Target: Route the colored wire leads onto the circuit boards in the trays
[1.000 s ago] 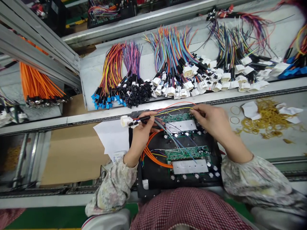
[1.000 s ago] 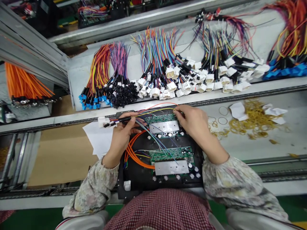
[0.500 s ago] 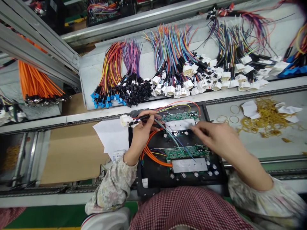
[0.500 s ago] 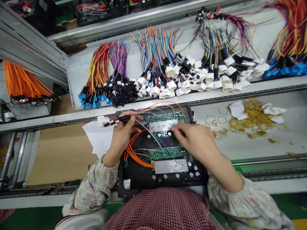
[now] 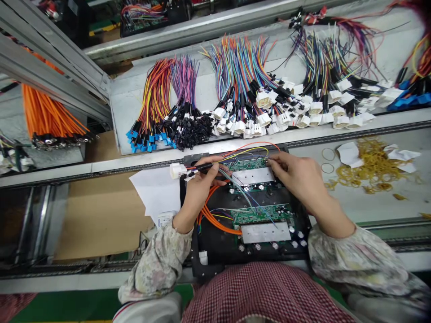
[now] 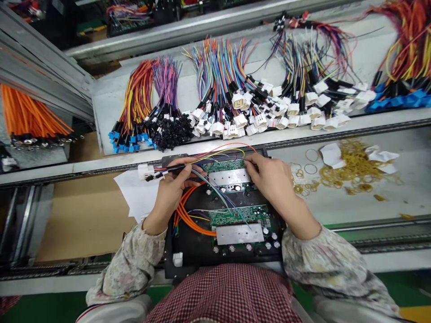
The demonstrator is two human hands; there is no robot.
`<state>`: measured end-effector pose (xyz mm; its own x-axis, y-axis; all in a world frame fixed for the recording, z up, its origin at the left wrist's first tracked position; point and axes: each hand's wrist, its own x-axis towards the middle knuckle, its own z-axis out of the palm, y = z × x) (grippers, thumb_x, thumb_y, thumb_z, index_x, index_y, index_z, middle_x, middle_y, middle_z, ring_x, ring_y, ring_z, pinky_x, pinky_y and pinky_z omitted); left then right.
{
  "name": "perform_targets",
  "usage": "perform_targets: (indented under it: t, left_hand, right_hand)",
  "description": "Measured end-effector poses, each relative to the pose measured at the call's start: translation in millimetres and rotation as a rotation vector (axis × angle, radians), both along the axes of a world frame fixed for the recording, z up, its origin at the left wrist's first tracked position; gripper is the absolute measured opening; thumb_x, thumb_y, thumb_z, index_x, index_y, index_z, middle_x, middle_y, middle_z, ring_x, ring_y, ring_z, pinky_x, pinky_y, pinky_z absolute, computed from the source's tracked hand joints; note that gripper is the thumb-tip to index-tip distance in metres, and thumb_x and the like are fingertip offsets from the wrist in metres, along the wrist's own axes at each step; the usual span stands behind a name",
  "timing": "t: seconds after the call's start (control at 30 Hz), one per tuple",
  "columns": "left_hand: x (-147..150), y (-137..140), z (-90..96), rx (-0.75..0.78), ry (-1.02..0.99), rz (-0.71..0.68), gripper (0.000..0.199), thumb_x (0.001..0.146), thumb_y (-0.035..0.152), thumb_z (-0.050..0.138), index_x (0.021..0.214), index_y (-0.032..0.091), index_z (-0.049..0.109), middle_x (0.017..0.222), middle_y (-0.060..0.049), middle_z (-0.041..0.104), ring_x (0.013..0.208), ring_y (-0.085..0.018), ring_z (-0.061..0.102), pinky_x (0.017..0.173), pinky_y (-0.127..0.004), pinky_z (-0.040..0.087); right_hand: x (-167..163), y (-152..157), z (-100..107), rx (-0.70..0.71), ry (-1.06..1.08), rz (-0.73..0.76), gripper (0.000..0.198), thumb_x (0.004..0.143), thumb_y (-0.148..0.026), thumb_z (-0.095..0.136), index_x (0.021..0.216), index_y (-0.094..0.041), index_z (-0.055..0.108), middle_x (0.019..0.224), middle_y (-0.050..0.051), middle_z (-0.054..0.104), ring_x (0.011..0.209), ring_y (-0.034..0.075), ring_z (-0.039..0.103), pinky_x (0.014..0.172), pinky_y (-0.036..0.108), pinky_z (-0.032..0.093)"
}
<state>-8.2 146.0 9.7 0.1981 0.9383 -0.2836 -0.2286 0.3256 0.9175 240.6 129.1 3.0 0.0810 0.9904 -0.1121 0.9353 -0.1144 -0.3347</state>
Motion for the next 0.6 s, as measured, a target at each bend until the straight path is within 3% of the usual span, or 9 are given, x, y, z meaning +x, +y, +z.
perform_targets:
  t: [0.23,0.6]
  left_hand:
    - [-1.1,0.4,-1.4,-0.005,0.117,0.019,0.024,0.09,0.037,0.068,0.108,0.021,0.069,0.089,-0.005,0.077,0.078,-0.016,0.075,0.054,-0.019,0.055]
    - [-0.6,0.1,-3.2,0.047,0.099,0.025,0.019,0.092,0.034,0.065,0.107,0.022,0.067,0.09,-0.004,0.078,0.079,-0.015,0.074,0.056,-0.02,0.054]
  right_hand:
    - [0.3,2.7,0.8,0.005,-0.057,0.062,0.036,0.095,-0.043,0.046,0.106,-0.024,0.076,0.081,0.008,0.075,0.067,0.025,0.065,0.059,0.034,0.035]
    - [1.4,4.8,-2.9,0.01,-0.063,0.064,0.034,0.094,-0.041,0.049,0.107,-0.025,0.077,0.083,0.008,0.076,0.067,0.025,0.066,0.058,0.033,0.035]
